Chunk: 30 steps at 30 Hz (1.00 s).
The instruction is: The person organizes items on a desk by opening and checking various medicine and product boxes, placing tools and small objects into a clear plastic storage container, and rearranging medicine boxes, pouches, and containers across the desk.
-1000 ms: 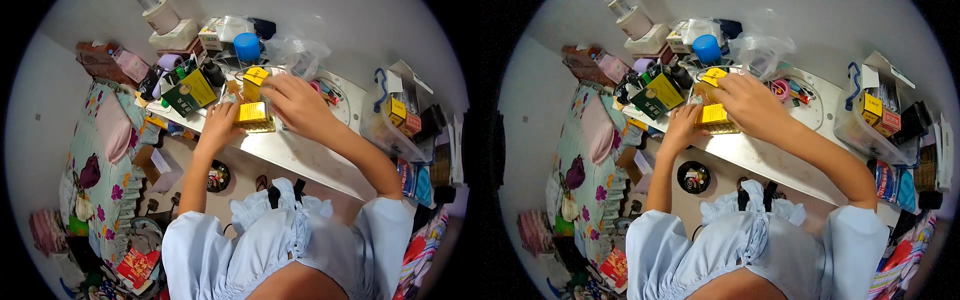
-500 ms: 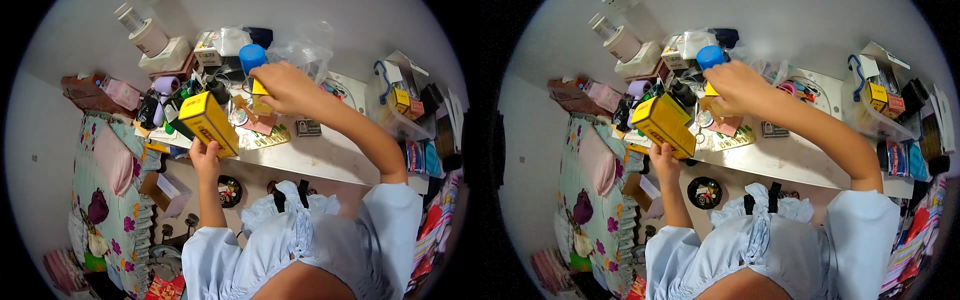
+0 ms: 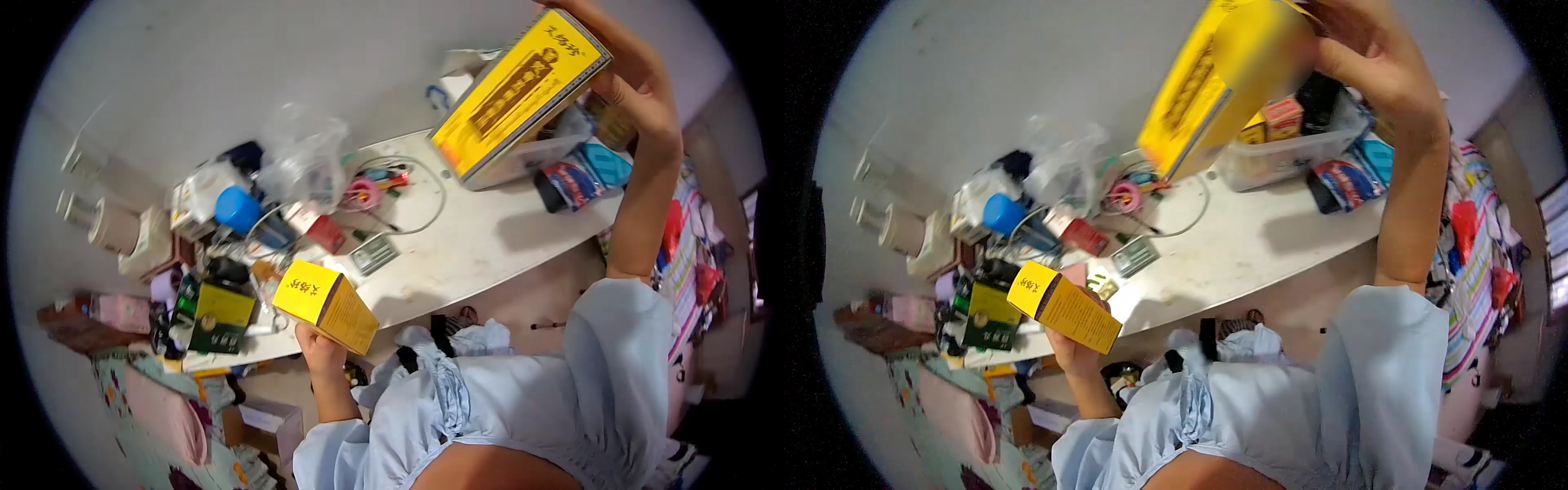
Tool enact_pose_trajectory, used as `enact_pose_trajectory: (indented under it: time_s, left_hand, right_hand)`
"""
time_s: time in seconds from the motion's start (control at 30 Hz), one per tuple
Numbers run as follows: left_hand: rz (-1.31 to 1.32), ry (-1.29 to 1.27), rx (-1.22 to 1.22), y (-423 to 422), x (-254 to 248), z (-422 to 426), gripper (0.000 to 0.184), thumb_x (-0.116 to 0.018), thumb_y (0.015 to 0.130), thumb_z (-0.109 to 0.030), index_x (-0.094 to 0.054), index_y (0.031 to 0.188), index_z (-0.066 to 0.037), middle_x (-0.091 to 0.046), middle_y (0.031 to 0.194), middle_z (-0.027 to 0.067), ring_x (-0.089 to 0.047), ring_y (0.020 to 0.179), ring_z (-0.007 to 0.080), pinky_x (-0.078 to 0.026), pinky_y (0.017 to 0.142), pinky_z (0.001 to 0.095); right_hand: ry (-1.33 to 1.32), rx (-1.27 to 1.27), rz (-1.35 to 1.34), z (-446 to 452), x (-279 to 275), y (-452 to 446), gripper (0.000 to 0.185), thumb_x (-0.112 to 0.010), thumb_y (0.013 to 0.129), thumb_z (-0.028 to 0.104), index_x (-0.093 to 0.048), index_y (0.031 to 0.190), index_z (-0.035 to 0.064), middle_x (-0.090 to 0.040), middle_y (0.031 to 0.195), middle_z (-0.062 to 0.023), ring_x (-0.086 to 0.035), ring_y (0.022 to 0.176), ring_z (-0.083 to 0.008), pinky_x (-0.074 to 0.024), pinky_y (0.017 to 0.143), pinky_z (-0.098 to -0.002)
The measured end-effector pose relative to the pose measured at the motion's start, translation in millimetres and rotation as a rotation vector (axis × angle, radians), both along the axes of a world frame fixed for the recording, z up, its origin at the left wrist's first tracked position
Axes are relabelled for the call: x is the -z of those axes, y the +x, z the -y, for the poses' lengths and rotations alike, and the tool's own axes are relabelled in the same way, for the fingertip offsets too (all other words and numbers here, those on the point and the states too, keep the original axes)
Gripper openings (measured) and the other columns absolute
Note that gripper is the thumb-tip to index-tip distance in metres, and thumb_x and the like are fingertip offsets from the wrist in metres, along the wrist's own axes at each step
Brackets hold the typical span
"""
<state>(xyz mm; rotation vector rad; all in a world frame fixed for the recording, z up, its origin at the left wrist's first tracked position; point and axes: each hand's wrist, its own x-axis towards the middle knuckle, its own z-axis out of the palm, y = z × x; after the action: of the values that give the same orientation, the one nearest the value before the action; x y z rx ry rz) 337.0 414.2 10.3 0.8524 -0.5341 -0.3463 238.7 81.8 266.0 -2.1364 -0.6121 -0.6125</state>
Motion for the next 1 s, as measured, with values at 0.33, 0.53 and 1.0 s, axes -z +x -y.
enact_pose_trajectory:
  time_s: [0.33, 0.53, 1.0]
  left_hand:
    - [-0.038, -0.045, 0.271, -12, -2, 86, 0.063, -0.064, 0.072, -0.034, -0.037, 0.118, -0.001, -0.046, 0.101, 0.0178, -0.049, 0.086, 0.0270, -0.041, 0.070, 0.0377]
    - [-0.040, -0.053, 0.272, -23, -4, 115, 0.064, -0.065, 0.071, -0.033, -0.036, 0.118, 0.000, -0.046, 0.103, 0.0181, -0.048, 0.088, 0.0275, -0.042, 0.069, 0.0379]
    - [-0.001, 0.040, 0.340, -36, -29, 182, 0.074, -0.061, 0.075, -0.044, -0.031, 0.123, 0.003, -0.048, 0.109, 0.0150, -0.051, 0.096, 0.0260, -0.044, 0.079, 0.0376]
  right_hand:
    - [-0.722, 0.567, -0.112, 119, 5, -60, 0.056, -0.049, 0.062, -0.003, -0.051, 0.117, 0.0102, -0.048, 0.121, -0.0085, -0.044, 0.112, -0.0273, -0.0366, 0.097, -0.0406]
    - [-0.544, 0.293, -0.489, 125, 37, -23, 0.057, -0.043, 0.059, -0.015, -0.055, 0.108, 0.0114, -0.046, 0.119, -0.0054, -0.041, 0.111, -0.0259, -0.0408, 0.090, -0.0319]
    - [-0.355, 0.274, -0.085, 129, 96, -21, 0.046, -0.044, 0.064, -0.009, -0.049, 0.107, 0.0060, -0.043, 0.124, -0.0111, -0.036, 0.119, -0.0266, -0.0268, 0.100, -0.0378]
